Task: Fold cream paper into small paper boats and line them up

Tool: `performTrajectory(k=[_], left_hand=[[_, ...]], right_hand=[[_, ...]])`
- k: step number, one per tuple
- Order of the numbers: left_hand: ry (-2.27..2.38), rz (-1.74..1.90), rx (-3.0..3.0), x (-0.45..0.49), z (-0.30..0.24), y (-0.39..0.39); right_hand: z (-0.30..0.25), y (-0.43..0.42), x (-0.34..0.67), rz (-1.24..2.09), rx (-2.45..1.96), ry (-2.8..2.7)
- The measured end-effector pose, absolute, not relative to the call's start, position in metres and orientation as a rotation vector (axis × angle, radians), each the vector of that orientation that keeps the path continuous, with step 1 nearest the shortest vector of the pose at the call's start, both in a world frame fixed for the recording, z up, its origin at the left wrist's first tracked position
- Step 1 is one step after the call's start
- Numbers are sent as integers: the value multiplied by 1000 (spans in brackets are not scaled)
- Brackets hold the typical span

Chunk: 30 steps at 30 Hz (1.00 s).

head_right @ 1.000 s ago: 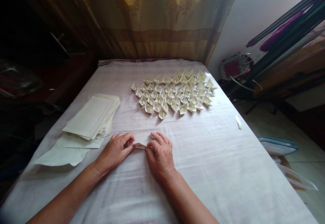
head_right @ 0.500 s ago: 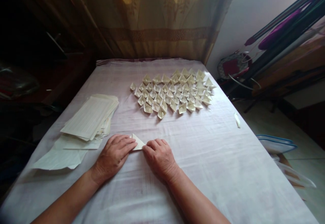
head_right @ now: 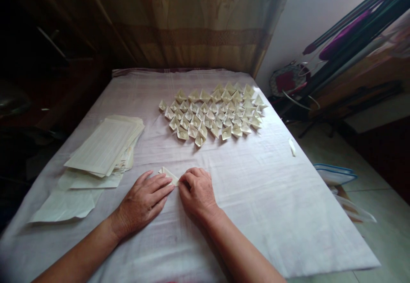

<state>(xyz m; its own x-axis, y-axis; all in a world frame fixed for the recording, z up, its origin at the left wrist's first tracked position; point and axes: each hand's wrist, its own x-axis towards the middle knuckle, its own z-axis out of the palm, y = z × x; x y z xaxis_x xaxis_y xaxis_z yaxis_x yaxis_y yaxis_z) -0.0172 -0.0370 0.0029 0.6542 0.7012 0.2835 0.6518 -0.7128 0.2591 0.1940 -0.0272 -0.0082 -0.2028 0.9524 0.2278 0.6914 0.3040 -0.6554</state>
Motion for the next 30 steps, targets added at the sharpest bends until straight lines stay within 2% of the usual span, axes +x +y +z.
performTrajectory(k=[8, 19, 28, 30], left_hand=[[1122, 483, 2754, -13, 3, -36], [1144, 435, 2772, -7, 7, -34], [1195, 496, 2709, -4, 8, -36], [1218, 518, 2687, -3, 6, -37]], right_hand=[[-2, -25, 187, 613, -1593, -1872], [-10, -20, 194, 658, -1484, -1871], [-11, -42, 191, 313, -1276, -2015], [-9, -51, 188, 246, -1346, -2087]])
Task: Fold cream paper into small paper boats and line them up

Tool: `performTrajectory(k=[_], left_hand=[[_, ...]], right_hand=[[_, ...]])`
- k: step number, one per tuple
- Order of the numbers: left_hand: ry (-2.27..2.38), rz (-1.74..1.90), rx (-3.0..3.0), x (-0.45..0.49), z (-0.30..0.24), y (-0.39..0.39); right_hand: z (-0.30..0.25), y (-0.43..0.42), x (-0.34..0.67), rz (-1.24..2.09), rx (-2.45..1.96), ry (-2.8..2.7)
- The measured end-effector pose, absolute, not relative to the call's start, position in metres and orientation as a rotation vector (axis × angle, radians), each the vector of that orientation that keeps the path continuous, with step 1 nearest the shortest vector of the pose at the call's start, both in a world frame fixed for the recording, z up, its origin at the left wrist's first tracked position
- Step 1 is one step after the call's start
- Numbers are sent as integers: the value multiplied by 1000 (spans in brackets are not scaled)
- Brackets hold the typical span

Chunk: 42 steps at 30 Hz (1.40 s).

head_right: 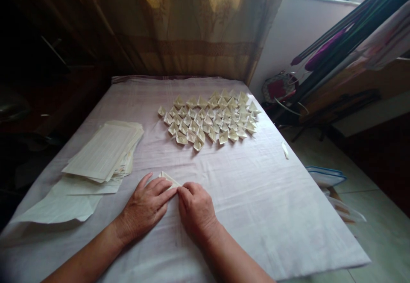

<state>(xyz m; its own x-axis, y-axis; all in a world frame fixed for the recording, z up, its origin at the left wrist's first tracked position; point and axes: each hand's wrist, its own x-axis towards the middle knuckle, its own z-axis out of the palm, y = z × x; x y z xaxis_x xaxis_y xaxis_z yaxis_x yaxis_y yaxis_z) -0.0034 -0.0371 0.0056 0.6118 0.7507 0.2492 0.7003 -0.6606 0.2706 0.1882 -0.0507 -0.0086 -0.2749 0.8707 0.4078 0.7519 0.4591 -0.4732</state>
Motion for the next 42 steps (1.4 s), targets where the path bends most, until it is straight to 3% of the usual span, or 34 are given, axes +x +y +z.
performTrajectory(k=[11, 18, 42], left_hand=[[1269, 621, 2716, -47, -1, 7], [1170, 471, 2770, -43, 9, 30], [1193, 726, 2541, -35, 0, 2]], right_hand=[[0, -56, 184, 175, -1470, -2281], [3, -31, 196, 162, -1433, -2362], [10, -21, 185, 117, -1657, -2393]])
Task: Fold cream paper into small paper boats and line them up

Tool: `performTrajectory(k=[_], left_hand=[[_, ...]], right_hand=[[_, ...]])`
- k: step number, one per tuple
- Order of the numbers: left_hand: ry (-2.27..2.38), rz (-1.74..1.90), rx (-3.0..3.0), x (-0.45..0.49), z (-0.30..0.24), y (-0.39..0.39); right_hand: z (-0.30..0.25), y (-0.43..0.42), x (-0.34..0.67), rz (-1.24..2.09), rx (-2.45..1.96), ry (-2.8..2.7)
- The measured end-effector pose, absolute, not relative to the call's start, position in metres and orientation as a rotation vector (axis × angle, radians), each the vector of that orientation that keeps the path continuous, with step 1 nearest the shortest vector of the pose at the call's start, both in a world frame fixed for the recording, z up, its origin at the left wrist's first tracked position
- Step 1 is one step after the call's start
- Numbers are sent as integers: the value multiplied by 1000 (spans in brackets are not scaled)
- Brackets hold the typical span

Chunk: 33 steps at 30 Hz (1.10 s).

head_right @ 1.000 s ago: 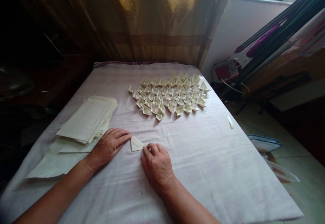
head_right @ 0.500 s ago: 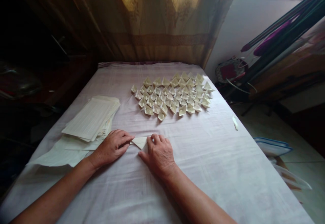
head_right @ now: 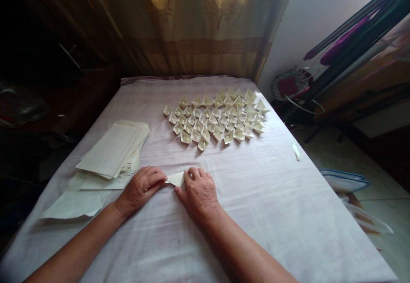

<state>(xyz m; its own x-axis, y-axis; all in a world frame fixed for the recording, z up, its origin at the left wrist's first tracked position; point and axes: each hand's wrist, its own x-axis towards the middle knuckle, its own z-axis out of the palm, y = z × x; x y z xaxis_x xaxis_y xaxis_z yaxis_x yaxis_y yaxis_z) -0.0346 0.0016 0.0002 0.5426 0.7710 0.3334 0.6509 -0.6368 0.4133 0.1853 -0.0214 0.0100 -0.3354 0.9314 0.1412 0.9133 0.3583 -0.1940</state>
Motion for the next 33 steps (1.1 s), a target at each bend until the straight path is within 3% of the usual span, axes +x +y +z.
performTrajectory(k=[21, 33], left_hand=[[1676, 602, 2339, -9, 4, -11], [1749, 431, 2255, -3, 12, -7]], right_hand=[[-2, -21, 197, 217, -1533, -2276], [-1, 8, 205, 470, -1569, -2150]])
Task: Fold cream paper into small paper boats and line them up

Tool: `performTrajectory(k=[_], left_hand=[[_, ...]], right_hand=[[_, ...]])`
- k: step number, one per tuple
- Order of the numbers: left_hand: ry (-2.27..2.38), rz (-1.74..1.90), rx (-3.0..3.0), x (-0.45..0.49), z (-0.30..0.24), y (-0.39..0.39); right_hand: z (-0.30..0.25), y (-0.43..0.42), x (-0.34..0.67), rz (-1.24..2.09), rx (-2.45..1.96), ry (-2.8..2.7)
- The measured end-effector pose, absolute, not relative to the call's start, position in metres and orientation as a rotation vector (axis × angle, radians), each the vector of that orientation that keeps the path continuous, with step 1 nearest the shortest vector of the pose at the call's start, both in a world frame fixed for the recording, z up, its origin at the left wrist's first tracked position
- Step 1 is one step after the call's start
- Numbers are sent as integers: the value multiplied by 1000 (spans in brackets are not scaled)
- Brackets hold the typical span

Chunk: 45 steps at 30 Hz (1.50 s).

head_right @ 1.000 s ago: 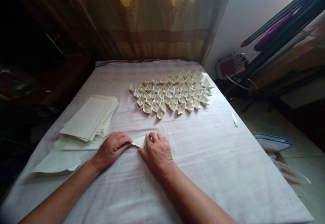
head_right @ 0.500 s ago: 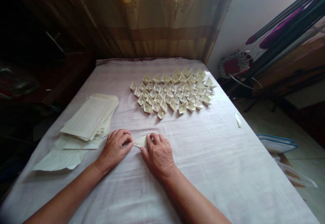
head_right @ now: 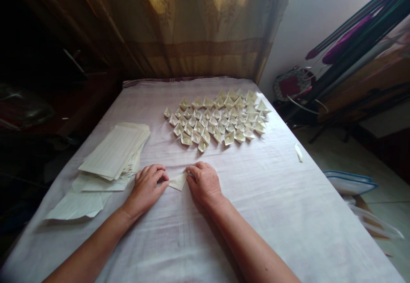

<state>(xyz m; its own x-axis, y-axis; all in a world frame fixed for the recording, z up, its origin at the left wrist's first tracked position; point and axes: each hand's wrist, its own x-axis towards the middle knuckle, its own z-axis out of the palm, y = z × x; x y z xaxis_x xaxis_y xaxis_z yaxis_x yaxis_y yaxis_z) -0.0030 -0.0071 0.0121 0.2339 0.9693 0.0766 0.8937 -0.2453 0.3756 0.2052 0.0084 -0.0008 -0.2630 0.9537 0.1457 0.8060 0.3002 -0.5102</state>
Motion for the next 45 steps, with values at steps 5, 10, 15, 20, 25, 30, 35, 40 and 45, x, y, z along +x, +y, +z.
performTrajectory(k=[5, 10, 15, 20, 25, 30, 35, 40, 45], left_hand=[[1771, 344, 2239, 2, 15, -9], [1706, 312, 2351, 4, 19, -12], [1659, 328, 2356, -2, 22, -3], [1590, 535, 2384, -11, 18, 8], [1636, 785, 2554, -11, 15, 17], [1739, 948, 2548, -10, 12, 24], [1724, 1089, 2066, -7, -1, 23], [1691, 1099, 1905, -8, -8, 20], [1691, 1062, 1913, -10, -9, 19]], right_hand=[[14, 15, 204, 562, -1636, -2272], [20, 19, 206, 630, -1595, -2297], [19, 19, 209, 749, -1622, -2191], [13, 22, 209, 771, -1579, -2054], [8, 30, 203, 518, -1374, -1983], [4, 35, 195, 184, -1262, -1952], [-4, 31, 187, 108, -1292, -1934], [-11, 28, 188, 177, -1208, -1883], [-12, 27, 189, 244, -1195, -1880]])
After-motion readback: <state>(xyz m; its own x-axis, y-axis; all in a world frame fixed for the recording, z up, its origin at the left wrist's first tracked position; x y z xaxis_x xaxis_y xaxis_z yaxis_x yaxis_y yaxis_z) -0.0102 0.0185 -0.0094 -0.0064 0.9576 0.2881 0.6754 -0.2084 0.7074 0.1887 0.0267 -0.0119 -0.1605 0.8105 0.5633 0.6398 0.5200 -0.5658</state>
